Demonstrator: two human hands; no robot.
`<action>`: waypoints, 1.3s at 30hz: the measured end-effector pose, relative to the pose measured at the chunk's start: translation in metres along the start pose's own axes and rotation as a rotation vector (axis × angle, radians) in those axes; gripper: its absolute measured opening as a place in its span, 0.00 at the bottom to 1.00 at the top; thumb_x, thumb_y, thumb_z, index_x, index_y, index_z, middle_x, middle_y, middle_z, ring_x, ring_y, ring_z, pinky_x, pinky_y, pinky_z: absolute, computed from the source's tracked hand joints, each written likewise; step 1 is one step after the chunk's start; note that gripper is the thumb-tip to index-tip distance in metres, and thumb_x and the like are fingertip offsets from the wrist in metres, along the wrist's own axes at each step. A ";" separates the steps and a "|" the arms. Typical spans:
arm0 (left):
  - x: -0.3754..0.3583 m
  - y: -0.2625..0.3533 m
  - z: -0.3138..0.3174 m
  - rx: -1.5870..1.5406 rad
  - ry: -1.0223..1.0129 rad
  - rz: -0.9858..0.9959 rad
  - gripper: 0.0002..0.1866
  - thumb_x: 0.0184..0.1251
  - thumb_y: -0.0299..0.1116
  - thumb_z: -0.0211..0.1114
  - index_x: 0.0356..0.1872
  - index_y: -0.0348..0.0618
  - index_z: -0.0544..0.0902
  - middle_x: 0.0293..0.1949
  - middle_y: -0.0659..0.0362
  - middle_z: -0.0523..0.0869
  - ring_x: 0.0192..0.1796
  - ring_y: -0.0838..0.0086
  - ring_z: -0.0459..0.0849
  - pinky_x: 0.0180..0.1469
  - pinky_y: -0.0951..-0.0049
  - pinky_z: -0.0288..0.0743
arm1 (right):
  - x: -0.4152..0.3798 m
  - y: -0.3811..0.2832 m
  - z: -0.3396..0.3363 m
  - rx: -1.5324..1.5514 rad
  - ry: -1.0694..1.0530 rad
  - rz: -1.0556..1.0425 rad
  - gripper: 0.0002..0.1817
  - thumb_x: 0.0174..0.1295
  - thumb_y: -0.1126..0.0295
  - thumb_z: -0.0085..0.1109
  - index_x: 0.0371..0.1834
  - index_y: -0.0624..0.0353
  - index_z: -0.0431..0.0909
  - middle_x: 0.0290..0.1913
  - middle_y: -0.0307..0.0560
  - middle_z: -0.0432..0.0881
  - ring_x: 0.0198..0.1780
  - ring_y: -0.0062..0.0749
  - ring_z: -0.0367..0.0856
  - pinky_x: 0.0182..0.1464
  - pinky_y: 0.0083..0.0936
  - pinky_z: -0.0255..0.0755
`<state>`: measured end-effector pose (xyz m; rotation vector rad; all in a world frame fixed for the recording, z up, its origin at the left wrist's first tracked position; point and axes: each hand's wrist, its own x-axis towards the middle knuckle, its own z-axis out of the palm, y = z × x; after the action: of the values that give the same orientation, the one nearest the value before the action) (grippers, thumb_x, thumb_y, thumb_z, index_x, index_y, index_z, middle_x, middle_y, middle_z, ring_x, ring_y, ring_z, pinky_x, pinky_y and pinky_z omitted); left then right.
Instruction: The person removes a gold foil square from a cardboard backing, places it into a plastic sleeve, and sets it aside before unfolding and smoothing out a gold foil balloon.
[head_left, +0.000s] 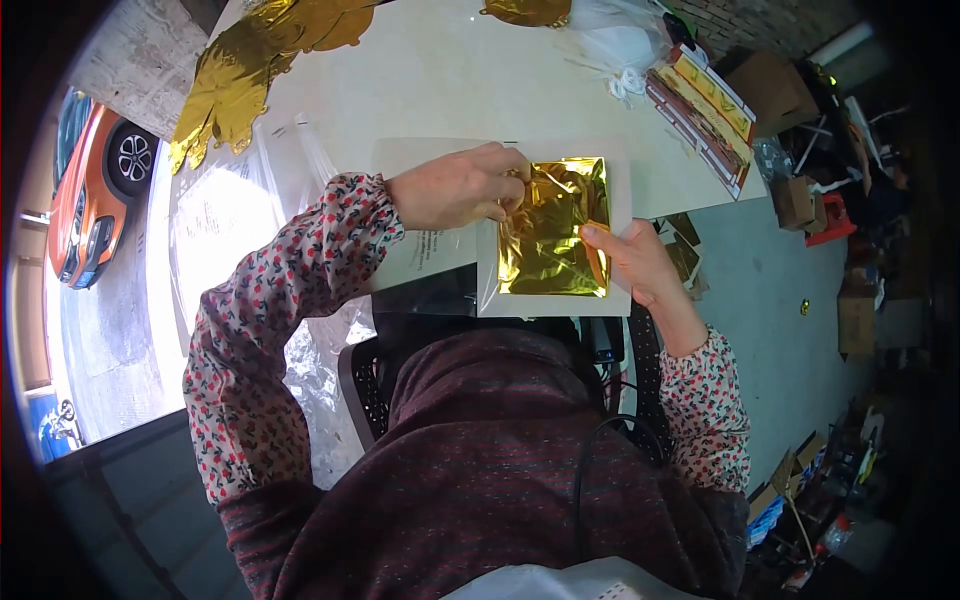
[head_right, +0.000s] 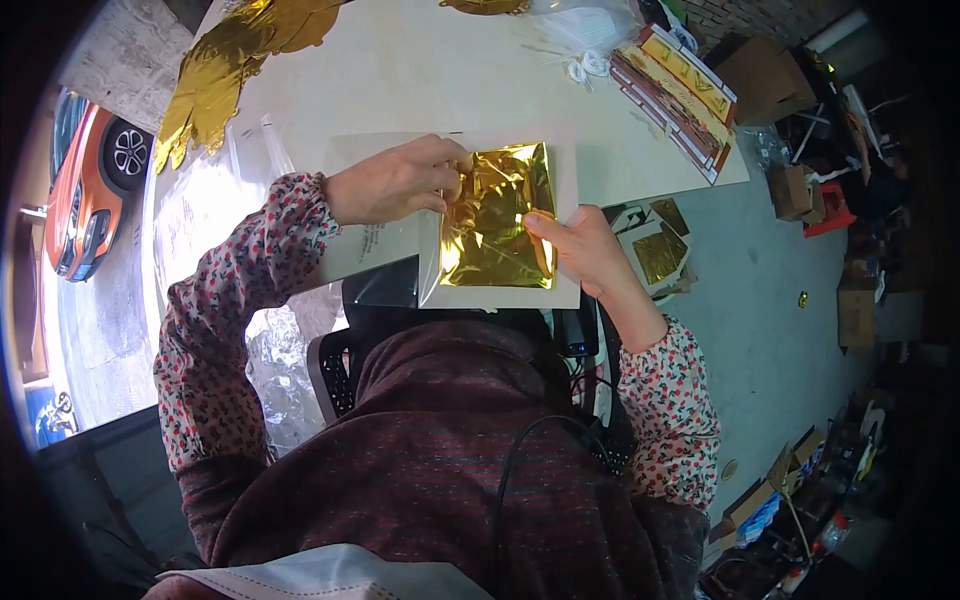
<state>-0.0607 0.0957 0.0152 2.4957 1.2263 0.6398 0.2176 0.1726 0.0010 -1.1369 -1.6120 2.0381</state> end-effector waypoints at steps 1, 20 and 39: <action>0.000 0.001 -0.001 0.006 0.010 -0.001 0.10 0.58 0.28 0.70 0.39 0.38 0.82 0.55 0.52 0.77 0.58 0.58 0.76 0.62 0.62 0.72 | 0.001 0.002 0.002 0.057 -0.014 -0.039 0.10 0.66 0.66 0.68 0.40 0.63 0.85 0.37 0.35 0.84 0.38 0.15 0.77 0.40 0.19 0.70; -0.038 0.029 0.010 0.316 -0.035 -0.360 0.58 0.56 0.68 0.66 0.76 0.34 0.54 0.77 0.43 0.56 0.79 0.51 0.55 0.77 0.50 0.52 | 0.025 -0.007 -0.001 -0.109 0.016 -0.040 0.13 0.66 0.65 0.67 0.43 0.66 0.84 0.38 0.39 0.85 0.37 0.17 0.78 0.40 0.20 0.72; -0.010 0.039 0.032 0.286 0.118 -0.474 0.62 0.55 0.71 0.65 0.76 0.29 0.52 0.77 0.40 0.53 0.80 0.49 0.50 0.78 0.51 0.49 | 0.041 -0.027 0.039 -0.062 -0.011 -0.098 0.16 0.67 0.68 0.64 0.49 0.71 0.80 0.41 0.46 0.85 0.39 0.21 0.82 0.40 0.23 0.78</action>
<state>-0.0242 0.0627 0.0021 2.2602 1.9893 0.5198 0.1564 0.1820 0.0113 -1.0480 -1.7122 1.9486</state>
